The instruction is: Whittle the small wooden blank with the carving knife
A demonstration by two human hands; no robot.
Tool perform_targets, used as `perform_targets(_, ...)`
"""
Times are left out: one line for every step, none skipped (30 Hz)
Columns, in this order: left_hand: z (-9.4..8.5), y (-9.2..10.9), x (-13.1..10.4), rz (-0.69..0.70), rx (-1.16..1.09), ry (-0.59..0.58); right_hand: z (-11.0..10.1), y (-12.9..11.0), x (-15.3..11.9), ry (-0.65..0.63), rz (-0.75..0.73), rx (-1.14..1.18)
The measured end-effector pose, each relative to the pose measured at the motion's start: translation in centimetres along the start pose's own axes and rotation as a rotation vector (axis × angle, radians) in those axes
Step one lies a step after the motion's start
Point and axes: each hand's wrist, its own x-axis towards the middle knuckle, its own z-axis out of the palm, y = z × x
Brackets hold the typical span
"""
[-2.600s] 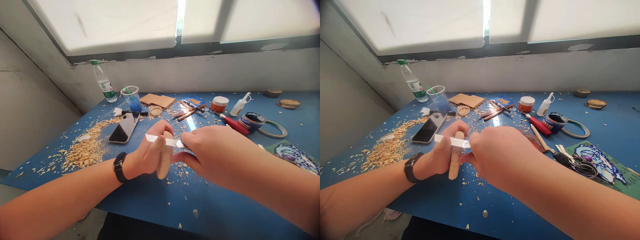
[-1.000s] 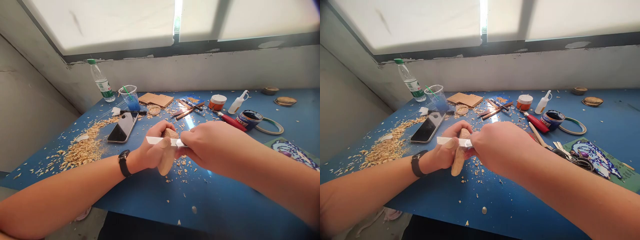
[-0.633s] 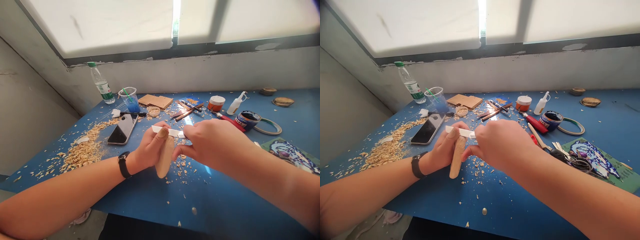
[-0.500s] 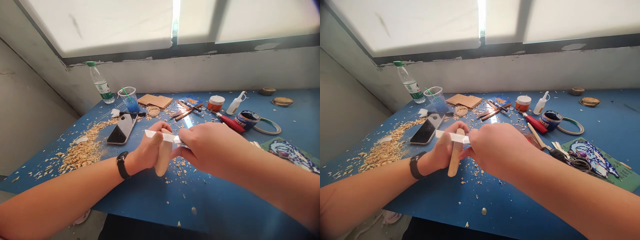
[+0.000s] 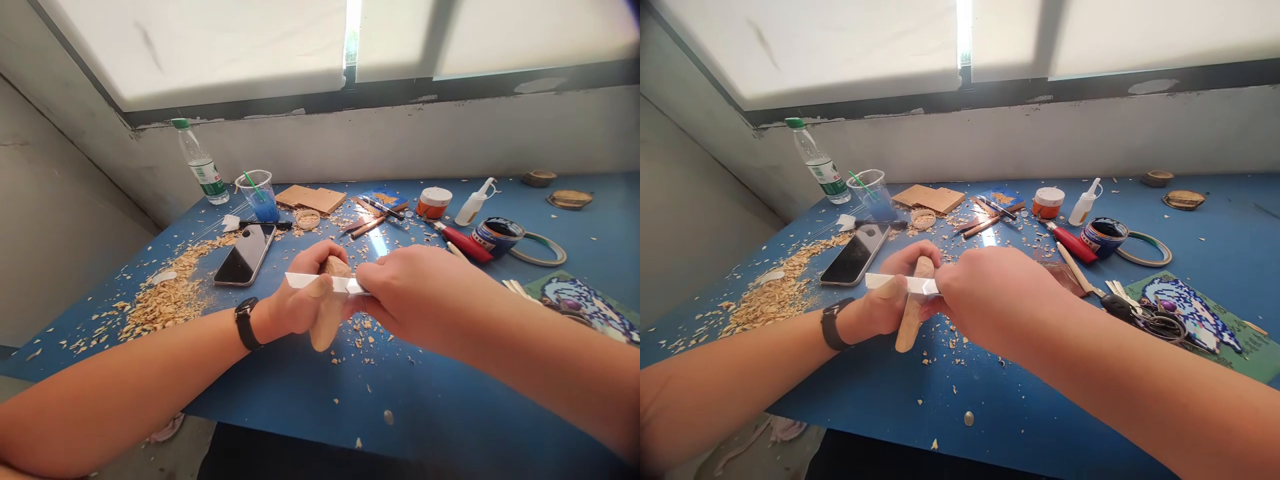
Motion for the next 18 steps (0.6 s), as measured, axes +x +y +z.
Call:
perform_targets(0.0,0.1,0.0,-0.011,-0.007,0.007,-0.1,-0.1,0.0,-0.018,0.019,-0.007)
perform_targets(0.0,0.2,0.0,-0.024,-0.014,0.015,-0.1,-0.1,0.0,-0.037,0.051,-0.012)
perform_targets(0.0,0.4,0.1,-0.037,-0.024,0.021,-0.1,-0.2,0.0,-0.049,0.092,-0.016)
perform_targets(0.0,0.6,0.1,-0.051,-0.031,0.030,-0.1,-0.1,0.1,-0.049,0.129,-0.016)
perform_targets(0.1,0.8,0.0,-0.058,-0.026,0.036,0.0,-0.1,0.1,-0.046,0.154,-0.007)
perform_targets(0.1,1.0,0.0,-0.054,-0.005,0.039,0.1,0.0,0.1,-0.040,0.172,0.009)
perform_targets(0.2,1.2,-0.1,-0.042,0.023,0.039,0.1,0.0,0.2,-0.027,0.178,0.030)
perform_targets(0.2,1.2,-0.2,-0.027,0.049,0.041,0.1,0.1,0.2,-0.015,0.173,0.048)
perform_targets(0.2,1.2,-0.2,-0.016,0.066,0.048,0.1,0.1,0.2,-0.010,0.166,0.059)
perform_targets(0.2,1.1,-0.3,-0.012,0.067,0.055,0.0,0.0,0.2,-0.013,0.163,0.063)
perform_targets(0.1,0.9,-0.4,-0.016,0.050,0.059,-0.2,-0.1,0.1,-0.019,0.160,0.060)
perform_targets(0.1,0.7,-0.4,-0.029,0.028,0.065,-0.4,-0.2,0.1,-0.026,0.155,0.056)
perform_targets(0.0,0.5,-0.5,-0.042,0.015,0.065,-0.6,-0.4,0.0,-0.042,0.149,0.058)
perform_targets(-0.1,0.3,-0.5,-0.045,0.015,0.059,-0.8,-0.6,0.0,-0.068,0.144,0.070)
perform_targets(-0.1,0.2,-0.5,-0.041,0.025,0.046,-1.0,-0.7,0.0,-0.098,0.135,0.090)
perform_targets(-0.2,0.1,-0.5,-0.031,0.038,0.034,-1.2,-0.8,0.0,-0.129,0.124,0.113)
perform_targets(-0.2,0.1,-0.4,-0.018,0.050,0.023,-1.2,-0.9,0.0,-0.155,0.111,0.135)
perform_targets(-0.2,0.2,-0.4,-0.008,0.059,0.015,-1.2,-0.9,0.0,-0.171,0.095,0.159)
